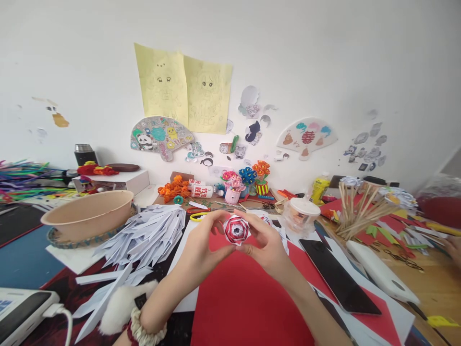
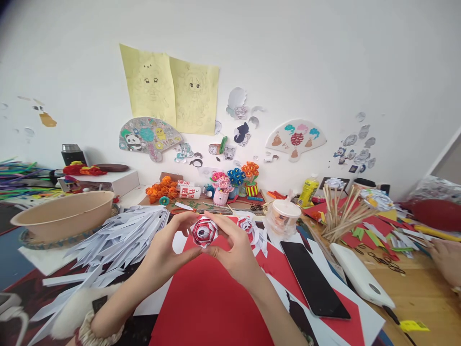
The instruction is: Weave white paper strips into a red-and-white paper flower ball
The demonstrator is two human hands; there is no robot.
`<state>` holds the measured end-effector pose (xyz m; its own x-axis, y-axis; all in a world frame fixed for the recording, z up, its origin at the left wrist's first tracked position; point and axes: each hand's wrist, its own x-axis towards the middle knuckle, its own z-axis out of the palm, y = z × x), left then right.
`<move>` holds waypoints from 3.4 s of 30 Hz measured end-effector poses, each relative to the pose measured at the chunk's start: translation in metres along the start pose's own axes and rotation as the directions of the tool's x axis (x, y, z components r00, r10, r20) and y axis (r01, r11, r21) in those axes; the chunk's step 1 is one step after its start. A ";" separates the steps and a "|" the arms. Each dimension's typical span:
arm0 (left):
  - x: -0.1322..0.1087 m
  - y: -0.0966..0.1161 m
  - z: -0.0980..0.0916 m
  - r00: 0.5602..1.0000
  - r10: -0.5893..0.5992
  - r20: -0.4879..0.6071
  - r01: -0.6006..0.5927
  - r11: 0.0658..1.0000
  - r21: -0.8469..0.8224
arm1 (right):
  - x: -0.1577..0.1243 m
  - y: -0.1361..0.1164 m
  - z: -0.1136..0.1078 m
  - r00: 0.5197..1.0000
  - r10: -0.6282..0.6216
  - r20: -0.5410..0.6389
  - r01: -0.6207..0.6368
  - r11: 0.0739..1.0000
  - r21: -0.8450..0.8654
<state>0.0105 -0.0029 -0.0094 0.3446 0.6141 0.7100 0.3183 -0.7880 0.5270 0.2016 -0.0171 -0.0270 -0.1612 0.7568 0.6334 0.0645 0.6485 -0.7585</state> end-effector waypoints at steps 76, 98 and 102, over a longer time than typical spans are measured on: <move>0.001 0.005 -0.003 0.995 0.056 -0.078 -0.062 0.995 -0.082 | -0.001 -0.007 0.000 0.986 -0.009 -0.165 0.022 0.997 0.079; 0.002 0.010 -0.008 0.997 0.077 0.032 -0.071 0.983 -0.168 | -0.002 -0.007 -0.004 0.993 -0.070 -0.094 0.074 0.997 0.037; 0.002 0.011 -0.005 0.998 0.061 -0.013 -0.063 0.981 -0.184 | -0.001 -0.006 0.000 0.997 -0.008 -0.074 0.020 0.987 0.157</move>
<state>0.0099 -0.0105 0.0002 0.3521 0.5639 0.7470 0.1282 -0.8196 0.5584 0.2014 -0.0223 -0.0230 -0.0882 0.7555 0.6492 -0.0944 0.6425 -0.7604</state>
